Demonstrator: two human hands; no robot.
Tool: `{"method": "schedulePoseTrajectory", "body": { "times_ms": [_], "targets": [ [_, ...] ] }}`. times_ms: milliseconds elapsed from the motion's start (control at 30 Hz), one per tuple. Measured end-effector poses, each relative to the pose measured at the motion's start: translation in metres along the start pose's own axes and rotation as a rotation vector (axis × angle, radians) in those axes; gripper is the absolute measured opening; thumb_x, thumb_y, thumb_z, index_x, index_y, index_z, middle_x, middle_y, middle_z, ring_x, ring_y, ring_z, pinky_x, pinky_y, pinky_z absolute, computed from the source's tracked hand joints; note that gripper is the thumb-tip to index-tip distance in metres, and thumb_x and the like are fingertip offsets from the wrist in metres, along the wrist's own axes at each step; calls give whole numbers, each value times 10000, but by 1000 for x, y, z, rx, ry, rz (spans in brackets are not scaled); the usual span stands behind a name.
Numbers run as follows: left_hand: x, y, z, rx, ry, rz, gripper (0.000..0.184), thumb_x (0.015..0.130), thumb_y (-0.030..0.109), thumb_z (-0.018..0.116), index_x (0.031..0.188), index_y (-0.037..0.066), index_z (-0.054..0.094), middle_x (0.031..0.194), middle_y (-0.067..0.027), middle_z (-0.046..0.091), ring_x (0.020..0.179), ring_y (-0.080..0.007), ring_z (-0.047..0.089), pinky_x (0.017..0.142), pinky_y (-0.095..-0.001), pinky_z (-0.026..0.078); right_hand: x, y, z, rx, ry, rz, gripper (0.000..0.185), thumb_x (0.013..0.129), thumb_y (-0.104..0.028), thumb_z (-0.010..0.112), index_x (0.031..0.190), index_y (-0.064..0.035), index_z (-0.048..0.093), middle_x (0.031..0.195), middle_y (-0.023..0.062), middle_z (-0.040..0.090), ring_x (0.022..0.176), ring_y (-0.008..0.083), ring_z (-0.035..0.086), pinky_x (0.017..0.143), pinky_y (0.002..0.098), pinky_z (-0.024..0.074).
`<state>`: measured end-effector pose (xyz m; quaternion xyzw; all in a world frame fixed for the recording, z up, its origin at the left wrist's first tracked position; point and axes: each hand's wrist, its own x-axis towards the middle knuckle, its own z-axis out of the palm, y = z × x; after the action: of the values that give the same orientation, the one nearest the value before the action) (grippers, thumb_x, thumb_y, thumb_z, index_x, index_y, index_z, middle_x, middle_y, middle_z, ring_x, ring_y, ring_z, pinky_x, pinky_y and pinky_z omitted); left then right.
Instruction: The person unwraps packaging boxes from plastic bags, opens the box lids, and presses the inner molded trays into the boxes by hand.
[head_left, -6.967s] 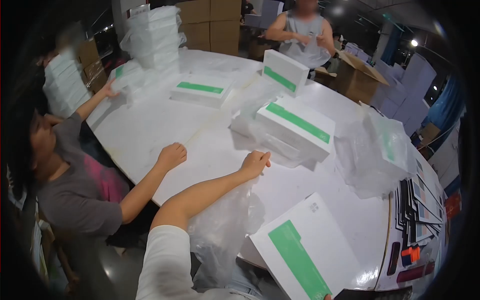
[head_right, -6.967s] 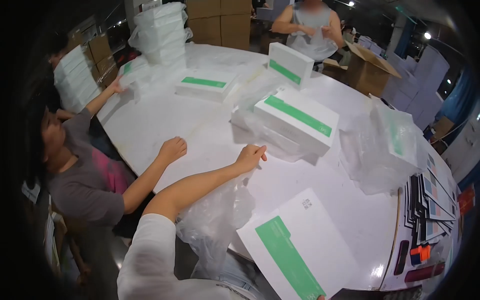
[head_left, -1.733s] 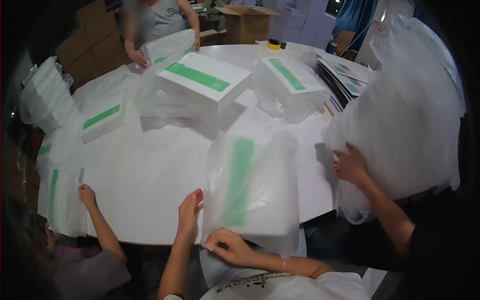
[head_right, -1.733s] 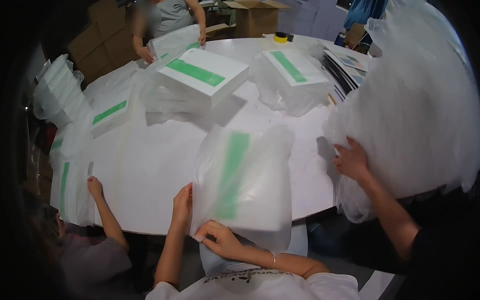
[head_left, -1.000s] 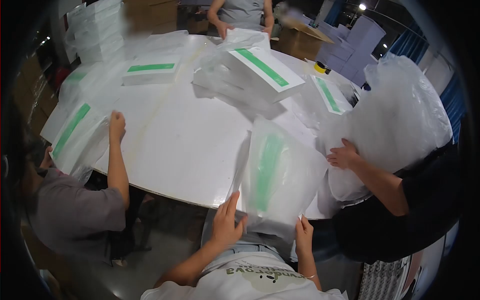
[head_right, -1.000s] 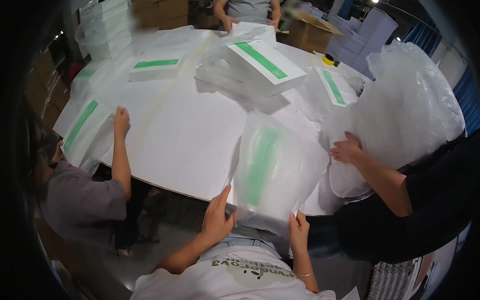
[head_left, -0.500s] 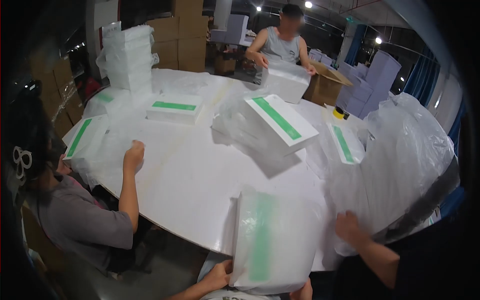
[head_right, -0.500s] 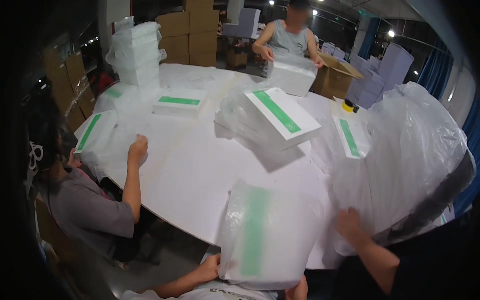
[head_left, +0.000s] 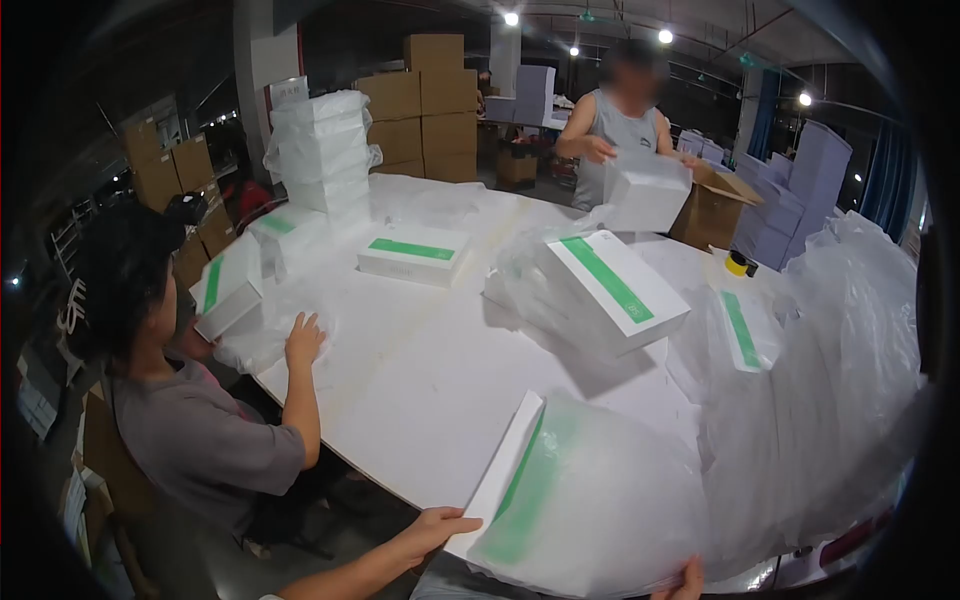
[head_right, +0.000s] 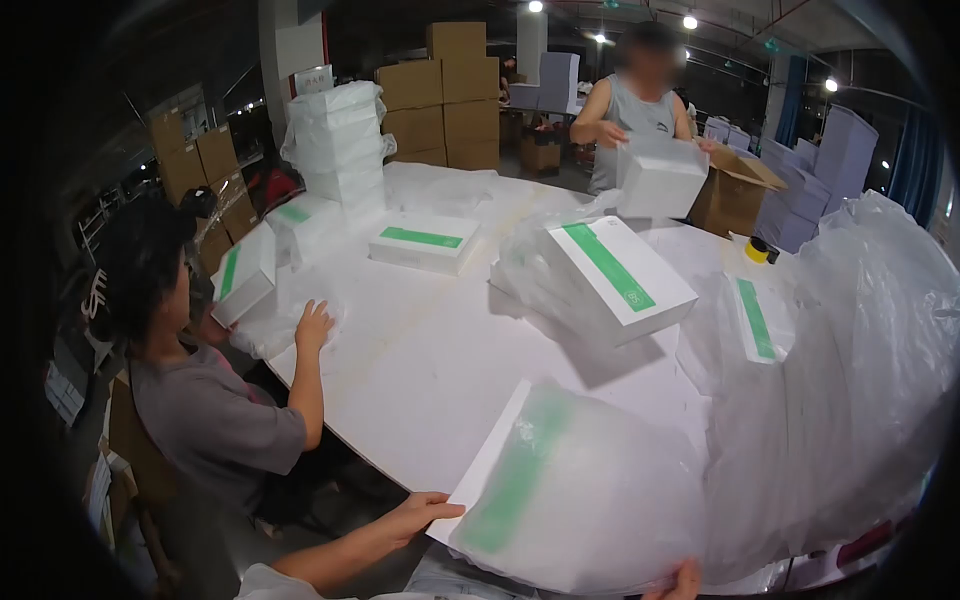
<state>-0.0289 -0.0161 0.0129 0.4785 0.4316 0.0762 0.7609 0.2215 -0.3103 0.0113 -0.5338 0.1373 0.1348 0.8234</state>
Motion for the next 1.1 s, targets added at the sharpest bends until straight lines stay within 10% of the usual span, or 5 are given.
{"method": "schedulePoseTrajectory", "body": {
  "times_ms": [300,733,900,1000,1100],
  "targets": [
    [14,26,-59,-117,0,93,483,825,240,730,1172,-85,641,1083,-141,688,993,-200,652,888,-291,472,28,-29,-62,437,-310,-1,414,986,-253,543,1303,11,498,1303,157,559,1201,282,496,1017,422,403],
    [122,128,-61,477,-288,221,483,784,300,781,1137,-16,691,1056,-112,701,1016,-190,626,902,-318,467,-35,-100,-72,-444,234,-478,353,846,-212,677,1108,-4,561,1090,164,577,1004,303,560,835,419,424],
    [180,117,-48,631,163,580,408,828,244,757,1117,-30,663,992,-92,692,899,-169,628,795,-309,508,-70,-151,-106,-970,408,-1026,336,793,-196,729,1033,-10,586,1009,167,585,929,311,584,765,417,432],
    [135,128,-25,531,169,605,414,872,224,712,1185,-32,623,1002,-89,681,908,-180,626,806,-310,510,-87,-172,-89,-1242,63,-1339,328,761,-186,760,988,-13,600,960,169,589,883,316,599,723,417,437],
    [104,88,-26,597,387,768,437,900,198,679,1253,-38,575,1075,-97,657,949,-183,622,841,-319,508,-77,-134,10,-1506,-386,-1063,319,746,-167,780,978,-22,617,923,161,595,815,342,603,673,423,448]
  ]
}}
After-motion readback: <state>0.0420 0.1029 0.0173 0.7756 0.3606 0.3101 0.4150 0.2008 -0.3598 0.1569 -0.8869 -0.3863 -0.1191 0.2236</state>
